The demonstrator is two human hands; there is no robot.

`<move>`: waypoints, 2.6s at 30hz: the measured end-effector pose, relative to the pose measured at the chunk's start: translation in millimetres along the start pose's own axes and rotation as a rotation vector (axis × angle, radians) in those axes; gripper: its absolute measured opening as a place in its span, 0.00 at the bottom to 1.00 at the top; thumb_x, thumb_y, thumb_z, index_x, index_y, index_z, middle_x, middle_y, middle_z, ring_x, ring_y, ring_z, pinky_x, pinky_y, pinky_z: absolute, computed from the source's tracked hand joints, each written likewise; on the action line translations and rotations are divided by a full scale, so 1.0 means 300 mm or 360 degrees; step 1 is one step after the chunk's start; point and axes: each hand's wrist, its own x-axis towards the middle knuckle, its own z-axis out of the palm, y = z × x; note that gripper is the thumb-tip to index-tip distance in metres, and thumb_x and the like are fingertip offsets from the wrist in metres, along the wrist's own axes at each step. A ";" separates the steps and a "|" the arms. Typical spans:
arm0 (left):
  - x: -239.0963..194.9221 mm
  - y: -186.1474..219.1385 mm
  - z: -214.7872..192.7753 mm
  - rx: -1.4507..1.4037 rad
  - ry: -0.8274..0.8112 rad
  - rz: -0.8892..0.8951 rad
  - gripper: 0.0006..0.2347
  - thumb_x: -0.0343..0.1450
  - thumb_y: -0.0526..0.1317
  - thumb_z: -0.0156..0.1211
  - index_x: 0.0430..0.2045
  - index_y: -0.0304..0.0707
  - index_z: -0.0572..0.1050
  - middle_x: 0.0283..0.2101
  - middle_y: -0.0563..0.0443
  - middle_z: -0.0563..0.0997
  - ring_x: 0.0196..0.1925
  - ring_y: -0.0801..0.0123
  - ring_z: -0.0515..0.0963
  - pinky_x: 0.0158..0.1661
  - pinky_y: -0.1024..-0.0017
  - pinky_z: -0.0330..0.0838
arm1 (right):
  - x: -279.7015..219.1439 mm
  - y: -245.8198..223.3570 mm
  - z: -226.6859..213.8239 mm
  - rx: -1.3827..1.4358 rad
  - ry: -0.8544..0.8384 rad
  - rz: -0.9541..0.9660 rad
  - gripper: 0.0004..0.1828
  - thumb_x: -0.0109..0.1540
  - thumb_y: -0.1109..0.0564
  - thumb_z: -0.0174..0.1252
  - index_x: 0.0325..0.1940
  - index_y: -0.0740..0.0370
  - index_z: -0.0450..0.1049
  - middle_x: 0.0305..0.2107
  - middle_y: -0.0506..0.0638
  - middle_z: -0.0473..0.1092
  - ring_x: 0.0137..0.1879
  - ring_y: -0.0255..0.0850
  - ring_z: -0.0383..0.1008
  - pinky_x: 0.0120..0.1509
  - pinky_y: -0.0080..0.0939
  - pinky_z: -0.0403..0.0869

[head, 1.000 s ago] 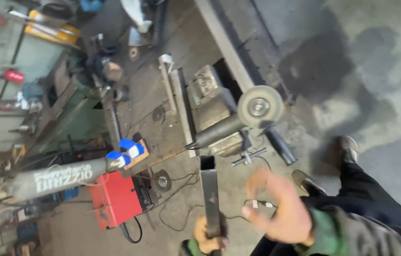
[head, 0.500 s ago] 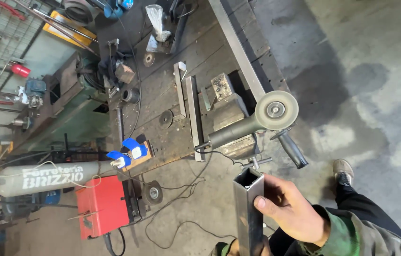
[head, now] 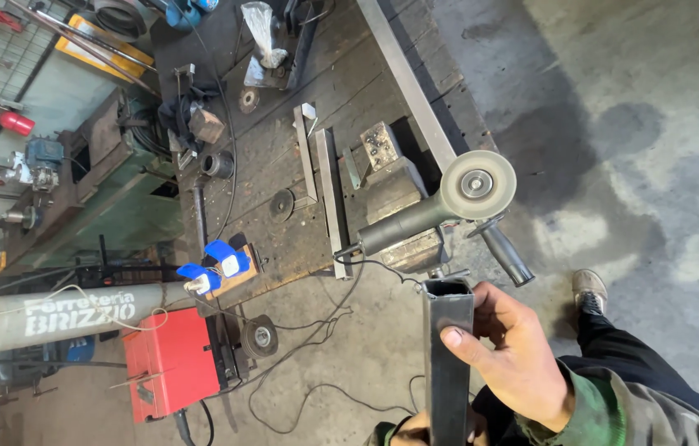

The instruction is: Grinding the edges of metal tubes using an angle grinder.

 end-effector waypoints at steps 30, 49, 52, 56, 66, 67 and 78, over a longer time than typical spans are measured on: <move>0.125 0.066 0.102 0.0311 0.0414 0.0332 0.24 0.64 0.40 0.78 0.46 0.21 0.72 0.40 0.44 0.80 0.36 0.68 0.79 0.42 0.73 0.75 | 0.000 0.016 0.038 0.0292 -0.0285 -0.0028 0.18 0.58 0.62 0.65 0.50 0.68 0.71 0.33 0.57 0.79 0.36 0.43 0.80 0.43 0.42 0.80; -0.003 0.329 0.037 0.1636 0.1212 0.0175 0.20 0.62 0.49 0.73 0.38 0.36 0.76 0.23 0.56 0.80 0.20 0.69 0.78 0.26 0.73 0.74 | 0.056 0.079 0.074 0.0274 -0.0278 -0.0076 0.12 0.66 0.61 0.55 0.51 0.72 0.70 0.45 0.62 0.78 0.48 0.46 0.80 0.55 0.45 0.78; -0.033 0.495 0.014 0.2537 0.1299 -0.0416 0.31 0.63 0.63 0.66 0.51 0.41 0.70 0.24 0.50 0.84 0.19 0.55 0.83 0.24 0.62 0.76 | 0.113 0.135 0.078 0.0252 -0.0138 0.0039 0.16 0.68 0.59 0.50 0.57 0.71 0.70 0.44 0.58 0.78 0.47 0.43 0.79 0.55 0.44 0.80; 0.048 0.722 0.111 0.3329 0.1281 -0.0779 0.23 0.66 0.60 0.59 0.52 0.54 0.70 0.32 0.50 0.83 0.22 0.51 0.84 0.22 0.56 0.76 | 0.177 0.162 0.108 0.0563 0.0089 0.0593 0.22 0.66 0.52 0.51 0.58 0.71 0.67 0.47 0.62 0.72 0.49 0.50 0.77 0.51 0.52 0.83; 0.405 1.089 0.326 0.5179 0.0324 -0.0111 0.22 0.64 0.42 0.58 0.56 0.56 0.77 0.32 0.57 0.68 0.28 0.71 0.69 0.33 0.70 0.57 | 0.326 0.150 0.131 0.1447 0.0232 0.0732 0.21 0.68 0.51 0.51 0.58 0.70 0.65 0.43 0.58 0.68 0.46 0.46 0.71 0.53 0.56 0.80; 0.427 1.108 0.331 0.5185 0.0285 -0.0106 0.22 0.64 0.42 0.58 0.56 0.56 0.77 0.32 0.57 0.68 0.28 0.71 0.69 0.33 0.70 0.57 | 0.335 0.147 0.129 0.1468 0.0244 0.0725 0.21 0.68 0.51 0.51 0.58 0.70 0.65 0.43 0.58 0.68 0.46 0.46 0.71 0.53 0.56 0.80; 0.651 1.285 0.340 0.4014 0.0300 -0.2204 0.24 0.64 0.58 0.62 0.53 0.65 0.64 0.39 0.56 0.82 0.36 0.53 0.85 0.37 0.53 0.78 | 0.339 0.025 0.131 0.1641 0.0010 0.0765 0.32 0.68 0.41 0.45 0.62 0.73 0.67 0.54 0.65 0.72 0.61 0.52 0.76 0.50 0.42 0.79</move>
